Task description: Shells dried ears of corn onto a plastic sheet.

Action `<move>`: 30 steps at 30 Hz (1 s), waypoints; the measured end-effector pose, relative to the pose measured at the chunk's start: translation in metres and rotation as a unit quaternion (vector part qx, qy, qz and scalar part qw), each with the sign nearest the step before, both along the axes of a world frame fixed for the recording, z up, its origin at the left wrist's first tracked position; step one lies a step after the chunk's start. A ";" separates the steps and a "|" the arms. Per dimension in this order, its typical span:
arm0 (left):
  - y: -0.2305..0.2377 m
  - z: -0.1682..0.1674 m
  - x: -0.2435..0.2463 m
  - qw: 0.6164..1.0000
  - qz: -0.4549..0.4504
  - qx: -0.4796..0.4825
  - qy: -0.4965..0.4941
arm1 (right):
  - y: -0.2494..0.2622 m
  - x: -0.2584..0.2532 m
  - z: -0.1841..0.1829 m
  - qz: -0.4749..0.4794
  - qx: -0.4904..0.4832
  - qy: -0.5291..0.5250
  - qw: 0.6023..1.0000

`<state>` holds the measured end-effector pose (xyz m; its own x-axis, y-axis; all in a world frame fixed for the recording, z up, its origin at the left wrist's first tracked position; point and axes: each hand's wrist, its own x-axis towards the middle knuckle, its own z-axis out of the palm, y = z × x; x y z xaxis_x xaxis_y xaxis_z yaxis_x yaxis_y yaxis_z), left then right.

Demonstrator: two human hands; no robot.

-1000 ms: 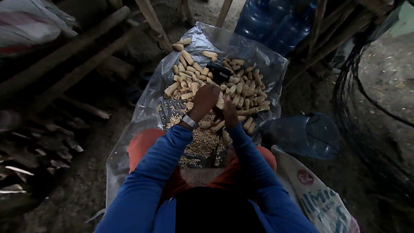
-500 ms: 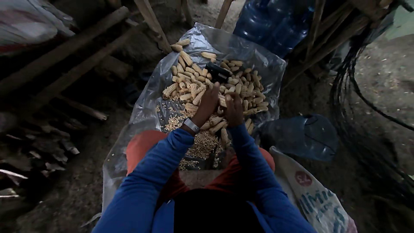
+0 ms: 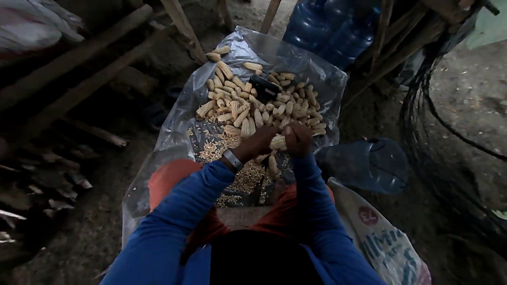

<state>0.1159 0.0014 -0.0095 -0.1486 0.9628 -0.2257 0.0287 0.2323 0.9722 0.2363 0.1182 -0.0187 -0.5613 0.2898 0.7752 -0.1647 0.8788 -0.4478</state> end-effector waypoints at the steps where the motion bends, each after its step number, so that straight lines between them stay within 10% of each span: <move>1: 0.001 -0.009 0.000 1.000 0.005 0.013 -0.017 | 0.001 0.000 0.000 0.009 -0.006 -0.001 1.000; 9: -0.014 0.022 0.012 0.984 0.072 0.132 0.096 | -0.004 -0.011 0.004 -0.095 -0.327 -0.017 0.940; 19: -0.005 0.022 0.000 0.991 0.086 -0.042 -0.096 | -0.007 -0.007 -0.003 -0.080 0.044 0.037 0.995; 24: 0.003 -0.022 -0.006 0.991 0.059 0.116 -0.020 | -0.009 -0.011 -0.004 -0.154 -0.093 -0.007 0.984; 30: -0.015 0.020 0.013 0.988 0.120 0.094 0.041 | -0.015 -0.013 0.000 -0.171 -0.144 -0.005 0.975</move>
<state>0.1289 -0.0135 0.0103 -0.3880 0.9213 -0.0251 0.0747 0.0585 0.9955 0.2231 0.1036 -0.0186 -0.4005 0.6664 0.6289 0.1210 0.7188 -0.6846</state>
